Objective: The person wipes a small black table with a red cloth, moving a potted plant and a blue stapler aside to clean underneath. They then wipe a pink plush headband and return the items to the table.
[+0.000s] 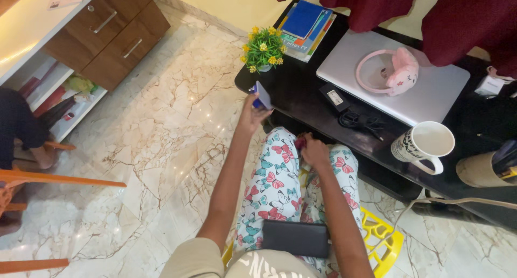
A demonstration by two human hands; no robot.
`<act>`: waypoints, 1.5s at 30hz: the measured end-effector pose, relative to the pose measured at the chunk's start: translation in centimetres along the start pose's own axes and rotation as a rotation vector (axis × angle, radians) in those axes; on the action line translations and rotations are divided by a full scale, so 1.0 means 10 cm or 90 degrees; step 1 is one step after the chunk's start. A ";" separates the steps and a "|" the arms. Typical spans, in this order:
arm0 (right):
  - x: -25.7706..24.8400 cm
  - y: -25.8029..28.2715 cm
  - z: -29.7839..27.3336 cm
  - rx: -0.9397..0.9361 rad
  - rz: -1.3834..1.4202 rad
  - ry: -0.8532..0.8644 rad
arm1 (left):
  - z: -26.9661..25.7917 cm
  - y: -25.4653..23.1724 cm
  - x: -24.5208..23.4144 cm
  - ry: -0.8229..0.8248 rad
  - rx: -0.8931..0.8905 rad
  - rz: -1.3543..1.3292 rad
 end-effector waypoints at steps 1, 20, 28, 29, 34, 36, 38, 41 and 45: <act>-0.05 0.03 -0.06 -0.016 0.034 -0.046 | -0.19 0.20 0.15 0.058 -0.058 -0.174; -0.76 -0.05 -1.12 -0.098 0.493 -0.421 | -0.84 2.26 0.40 0.183 -0.153 -0.225; -0.82 0.46 -1.30 -0.308 0.304 -0.351 | -0.41 2.44 0.03 0.131 -0.115 -0.251; -0.80 0.52 -1.33 -0.317 0.280 -0.349 | -0.42 2.40 0.17 0.254 -0.120 -0.309; -0.76 0.74 -1.40 -0.393 0.164 -0.346 | -0.44 2.43 0.29 0.351 -0.069 -0.263; -0.74 0.77 -1.39 -0.381 0.140 -0.338 | -0.57 2.32 0.47 0.492 -0.087 -0.442; -0.72 0.76 -1.37 -0.360 0.132 -0.342 | -0.61 2.31 0.52 0.522 -0.115 -0.510; -0.68 0.73 -1.33 -0.343 0.115 -0.352 | -0.47 2.40 0.45 0.391 -0.162 -0.475; -0.61 0.67 -1.30 -0.335 0.139 -0.347 | -0.49 2.37 0.37 0.387 -0.164 -0.439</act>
Point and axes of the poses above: each hand's wrist, its own z-axis towards the middle knuckle, its own x-axis out of the palm, y = z × x, the point moved 9 cm from there along z, towards the middle knuckle, and after that the axes turned 6 degrees about -z, right-handed, at the moved point
